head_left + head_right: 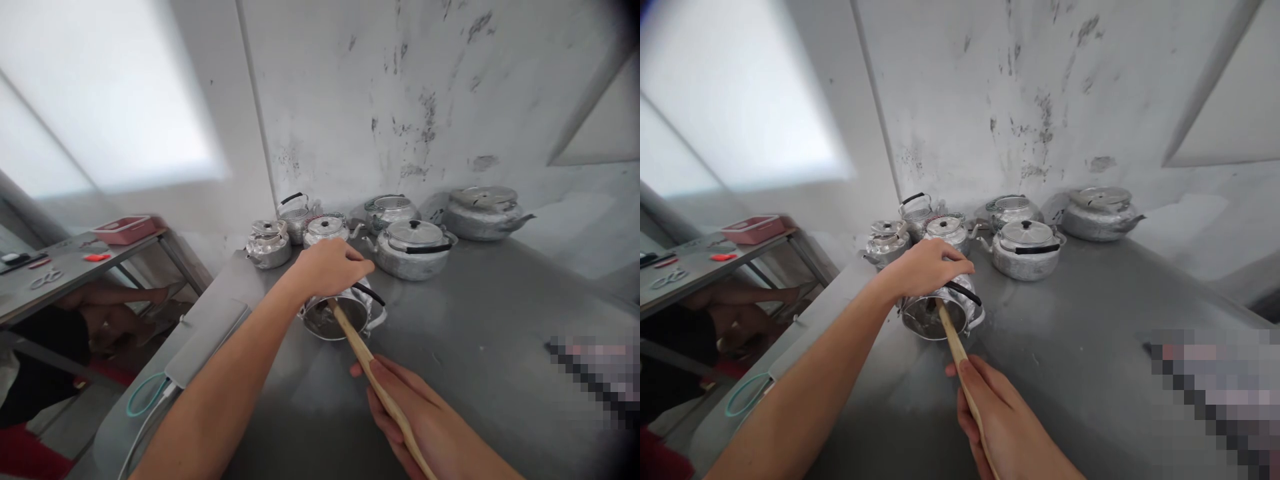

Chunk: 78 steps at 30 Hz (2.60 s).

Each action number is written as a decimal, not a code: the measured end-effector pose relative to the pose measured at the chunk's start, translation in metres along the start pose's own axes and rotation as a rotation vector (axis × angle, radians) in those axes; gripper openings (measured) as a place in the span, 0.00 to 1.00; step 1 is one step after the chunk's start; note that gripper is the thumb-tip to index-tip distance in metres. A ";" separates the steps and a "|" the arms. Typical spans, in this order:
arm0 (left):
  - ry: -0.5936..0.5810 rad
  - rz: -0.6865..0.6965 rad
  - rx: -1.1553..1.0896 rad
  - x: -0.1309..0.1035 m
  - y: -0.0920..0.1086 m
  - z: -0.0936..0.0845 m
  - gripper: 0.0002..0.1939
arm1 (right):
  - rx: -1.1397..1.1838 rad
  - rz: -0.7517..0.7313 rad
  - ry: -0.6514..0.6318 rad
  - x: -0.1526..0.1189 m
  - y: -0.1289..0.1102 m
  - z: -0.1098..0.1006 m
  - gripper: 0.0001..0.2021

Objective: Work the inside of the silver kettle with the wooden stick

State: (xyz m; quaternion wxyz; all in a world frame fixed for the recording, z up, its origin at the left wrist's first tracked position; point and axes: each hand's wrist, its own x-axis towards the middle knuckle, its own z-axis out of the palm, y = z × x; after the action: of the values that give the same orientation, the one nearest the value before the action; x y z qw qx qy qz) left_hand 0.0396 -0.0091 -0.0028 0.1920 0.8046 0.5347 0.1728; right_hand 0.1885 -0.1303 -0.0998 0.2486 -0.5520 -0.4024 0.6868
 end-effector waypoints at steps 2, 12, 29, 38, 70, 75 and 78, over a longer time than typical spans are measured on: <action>0.003 0.004 0.006 0.000 0.000 0.000 0.19 | -0.020 0.016 0.028 -0.004 -0.006 0.002 0.20; 0.010 0.014 0.023 0.002 -0.001 0.001 0.19 | -0.030 0.026 0.004 -0.007 -0.011 0.001 0.16; 0.020 0.035 0.024 0.001 0.000 0.002 0.19 | -0.087 -0.198 -0.083 0.005 0.012 0.002 0.17; 0.021 0.033 0.026 0.002 -0.003 0.002 0.19 | 0.039 -0.169 0.027 0.014 0.014 0.018 0.15; -0.020 -0.051 -0.074 0.005 -0.005 -0.006 0.18 | -0.070 -0.198 -0.130 0.027 0.013 0.037 0.08; -0.023 -0.017 -0.095 0.007 -0.010 -0.010 0.18 | -0.151 -0.213 -0.120 0.025 0.019 0.040 0.07; -0.018 -0.022 -0.099 0.008 -0.012 -0.009 0.18 | -0.185 -0.252 -0.096 0.024 0.021 0.038 0.10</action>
State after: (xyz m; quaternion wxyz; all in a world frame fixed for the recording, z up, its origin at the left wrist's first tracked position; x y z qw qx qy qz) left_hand 0.0289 0.0038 -0.0004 0.2383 0.7896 0.5326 0.1899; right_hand 0.1481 -0.1335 -0.1286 0.2615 -0.4843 -0.5415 0.6355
